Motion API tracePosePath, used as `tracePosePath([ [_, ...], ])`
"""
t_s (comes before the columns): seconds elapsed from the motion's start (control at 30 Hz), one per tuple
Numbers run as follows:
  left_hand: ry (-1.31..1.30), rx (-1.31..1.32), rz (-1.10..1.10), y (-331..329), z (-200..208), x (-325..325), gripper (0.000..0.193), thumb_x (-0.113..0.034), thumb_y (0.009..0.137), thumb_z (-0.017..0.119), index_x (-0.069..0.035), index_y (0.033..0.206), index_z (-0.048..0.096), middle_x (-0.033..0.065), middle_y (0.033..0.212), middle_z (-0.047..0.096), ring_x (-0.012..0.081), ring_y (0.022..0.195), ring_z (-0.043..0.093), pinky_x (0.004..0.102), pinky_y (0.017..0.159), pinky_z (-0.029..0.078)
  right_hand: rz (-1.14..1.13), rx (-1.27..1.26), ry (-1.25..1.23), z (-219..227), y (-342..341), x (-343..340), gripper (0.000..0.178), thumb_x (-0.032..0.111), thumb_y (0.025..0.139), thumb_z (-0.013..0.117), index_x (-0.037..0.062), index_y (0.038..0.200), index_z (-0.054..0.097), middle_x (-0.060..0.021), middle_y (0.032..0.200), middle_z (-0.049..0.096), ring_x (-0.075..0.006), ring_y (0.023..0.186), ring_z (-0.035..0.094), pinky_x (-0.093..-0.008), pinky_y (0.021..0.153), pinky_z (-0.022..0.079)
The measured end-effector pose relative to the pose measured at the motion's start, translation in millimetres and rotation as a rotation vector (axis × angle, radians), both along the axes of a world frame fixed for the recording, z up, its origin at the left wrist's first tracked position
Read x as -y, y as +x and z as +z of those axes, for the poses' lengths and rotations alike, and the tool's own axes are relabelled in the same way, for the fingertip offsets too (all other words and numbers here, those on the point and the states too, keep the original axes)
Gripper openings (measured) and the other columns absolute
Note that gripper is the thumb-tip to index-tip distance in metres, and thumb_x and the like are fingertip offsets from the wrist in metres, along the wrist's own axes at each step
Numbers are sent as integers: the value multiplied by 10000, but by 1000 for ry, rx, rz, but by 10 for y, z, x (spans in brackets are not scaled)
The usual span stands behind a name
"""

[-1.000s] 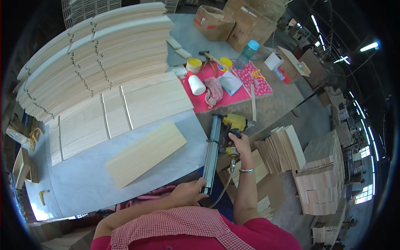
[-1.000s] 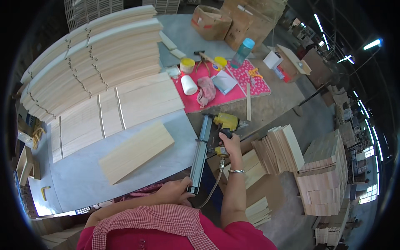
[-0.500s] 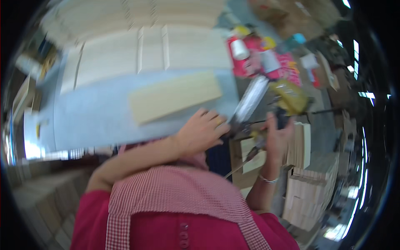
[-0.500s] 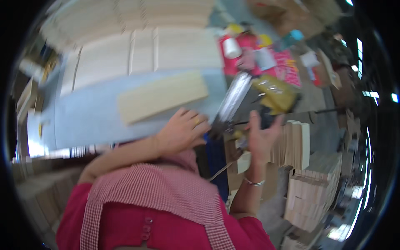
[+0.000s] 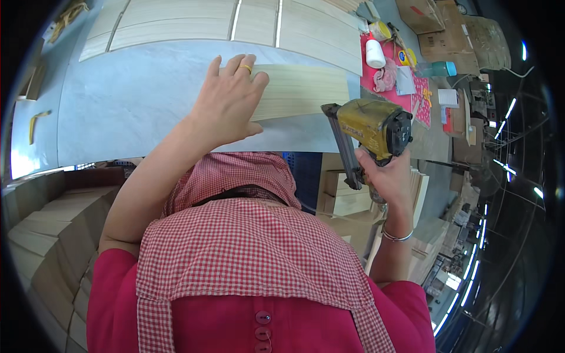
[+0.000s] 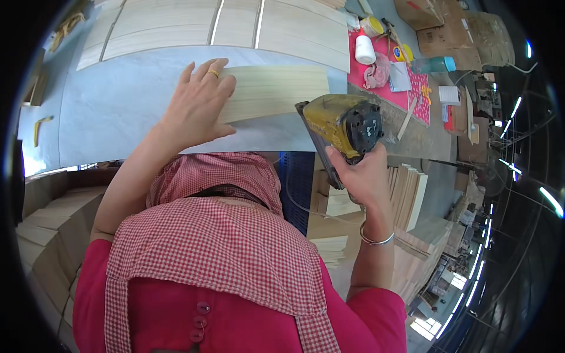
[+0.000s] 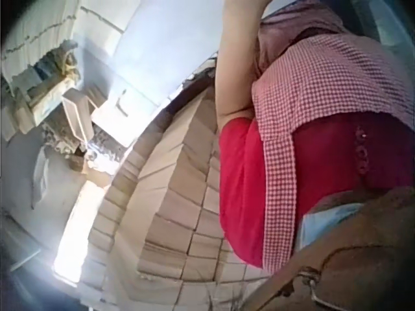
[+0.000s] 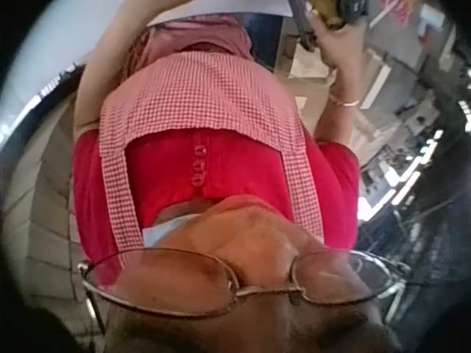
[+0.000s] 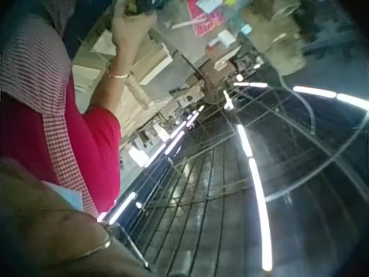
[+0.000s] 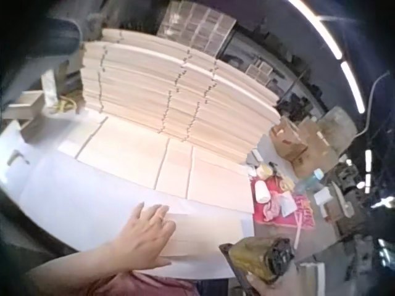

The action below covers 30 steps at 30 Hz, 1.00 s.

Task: The person assembles small wooden boxes by applying glue to the edges of pre-cut wooden pieces and securing them with a pneumatic nail gun. They handle multiple components, aligning them to form rectangular frames and then attaching the base panels to complete the boxes.

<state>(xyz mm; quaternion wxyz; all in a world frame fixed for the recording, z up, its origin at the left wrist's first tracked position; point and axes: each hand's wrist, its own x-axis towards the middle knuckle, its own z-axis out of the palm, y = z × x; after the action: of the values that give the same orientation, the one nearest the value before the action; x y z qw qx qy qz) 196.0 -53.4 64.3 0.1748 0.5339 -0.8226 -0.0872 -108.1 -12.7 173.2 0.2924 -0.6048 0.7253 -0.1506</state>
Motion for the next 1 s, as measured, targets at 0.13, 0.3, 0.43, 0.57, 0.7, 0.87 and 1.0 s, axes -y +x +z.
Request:
tracePosePath([
  [0.13, 55, 7, 3, 50, -26, 57, 650, -261, 642, 865, -21, 1164, 559, 285, 1366, 548, 403, 1313, 508, 537, 1128, 388, 59, 39, 52, 93, 236, 53, 360, 185, 849, 848, -49, 1090, 720, -117, 1002, 775, -180, 881, 727, -341, 811, 564],
  [0.3, 14, -36, 2, 55, -92, 62, 625, -232, 633, 838, -18, 1155, 568, 279, 1322, 582, 392, 1248, 553, 491, 1085, 425, 98, 30, 110, 87, 288, 94, 390, 213, 847, 859, -45, 1104, 719, -113, 1020, 775, -176, 903, 728, -337, 831, 564],
  [0.43, 15, -49, -2, 69, -82, 72, 627, -236, 635, 843, -24, 1156, 569, 275, 1321, 583, 389, 1243, 556, 485, 1078, 429, 97, 31, 107, 32, 243, 99, 379, 198, 863, 848, -21, 1130, 692, -48, 895, 715, -96, 672, 608, -272, 587, 486],
  [0.57, 3, -61, 8, 67, -86, 69, 625, -237, 634, 847, -29, 1153, 568, 268, 1322, 579, 390, 1239, 554, 487, 1069, 432, 43, 75, 152, 58, 294, 84, 350, 141, 876, 822, -34, 1154, 702, -103, 1047, 768, -165, 935, 714, -332, 866, 553],
  [0.7, 3, -82, 6, 74, -102, 70, 623, -237, 632, 849, -34, 1149, 566, 257, 1330, 570, 393, 1241, 548, 488, 1067, 430, 37, 122, 137, 23, 304, 36, 359, 103, 894, 797, -36, 1202, 676, -87, 1082, 756, -148, 970, 696, -320, 884, 542],
  [0.87, 9, -91, 0, 69, -91, 79, 609, -232, 637, 848, -38, 1140, 565, 248, 1334, 564, 393, 1244, 543, 490, 1067, 428, -21, 181, 182, 17, 357, 5, 340, 100, 907, 786, -35, 1199, 674, -63, 1070, 749, -131, 943, 681, -302, 864, 536],
  [1.0, 28, -127, 0, 78, -58, 66, 607, -224, 638, 850, -41, 1141, 563, 241, 1334, 554, 390, 1243, 540, 492, 1064, 427, -99, 177, 239, 49, 373, -35, 309, 138, 910, 793, -18, 1155, 685, -18, 886, 703, -84, 700, 624, -257, 630, 511],
])
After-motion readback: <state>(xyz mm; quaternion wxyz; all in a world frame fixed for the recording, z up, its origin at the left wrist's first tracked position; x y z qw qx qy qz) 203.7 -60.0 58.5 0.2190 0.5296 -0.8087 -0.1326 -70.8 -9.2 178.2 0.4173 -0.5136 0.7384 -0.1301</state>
